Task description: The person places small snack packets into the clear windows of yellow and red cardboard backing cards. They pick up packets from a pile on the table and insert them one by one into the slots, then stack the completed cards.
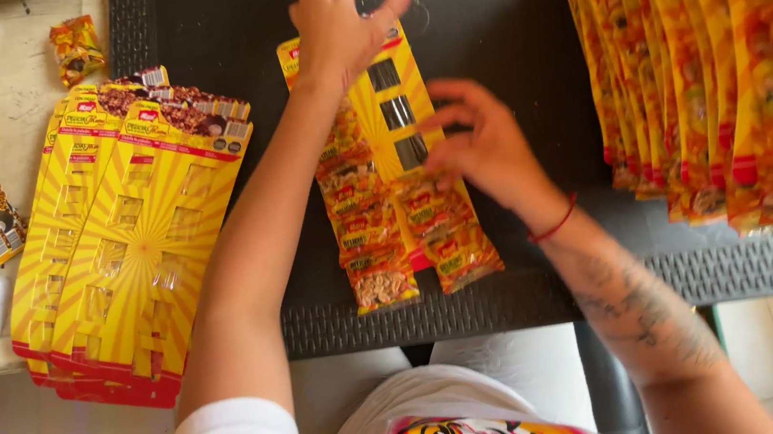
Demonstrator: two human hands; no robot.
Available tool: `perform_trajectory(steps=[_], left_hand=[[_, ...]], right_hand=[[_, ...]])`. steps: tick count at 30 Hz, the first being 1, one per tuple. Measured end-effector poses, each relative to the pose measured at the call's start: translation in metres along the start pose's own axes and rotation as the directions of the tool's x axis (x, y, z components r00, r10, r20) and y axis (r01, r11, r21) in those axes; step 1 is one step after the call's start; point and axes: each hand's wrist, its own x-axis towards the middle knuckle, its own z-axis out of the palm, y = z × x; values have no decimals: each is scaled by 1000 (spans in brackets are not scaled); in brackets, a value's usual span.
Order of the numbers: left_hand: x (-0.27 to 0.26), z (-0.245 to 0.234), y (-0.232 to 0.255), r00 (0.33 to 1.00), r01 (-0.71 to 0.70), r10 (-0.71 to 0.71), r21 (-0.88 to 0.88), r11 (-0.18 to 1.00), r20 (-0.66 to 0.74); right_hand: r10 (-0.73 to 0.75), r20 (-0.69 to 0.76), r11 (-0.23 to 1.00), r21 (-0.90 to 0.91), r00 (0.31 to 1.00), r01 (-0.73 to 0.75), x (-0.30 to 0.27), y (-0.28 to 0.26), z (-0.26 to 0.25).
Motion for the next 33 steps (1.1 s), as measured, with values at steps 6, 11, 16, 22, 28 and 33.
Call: perform_trajectory(steps=[6, 11, 16, 22, 28, 33], left_hand=[[-116, -94, 79, 883, -454, 469, -193, 870, 35], [-121, -121, 78, 904, -428, 366, -474, 769, -222], [-119, -88, 46, 988, 91, 36, -742, 664, 153], [-114, -89, 35, 922, 243, 66, -701, 670, 383], [-114, -107, 45, 658, 383, 14, -351, 854, 753], [-117, -57, 13, 888, -117, 158, -120, 986, 431]], right_hand=[[177, -158, 813, 580, 971, -54, 15, 1, -20], [-130, -115, 879, 445, 985, 168, 17, 20, -25], [-246, 149, 957, 196, 958, 215, 7, 10, -15], [-54, 119, 998, 37, 991, 50, 19, 38, -37], [-76, 202, 982, -152, 976, 108, 24, 43, -35], [-321, 88, 788, -527, 943, 318, 38, 57, -32]])
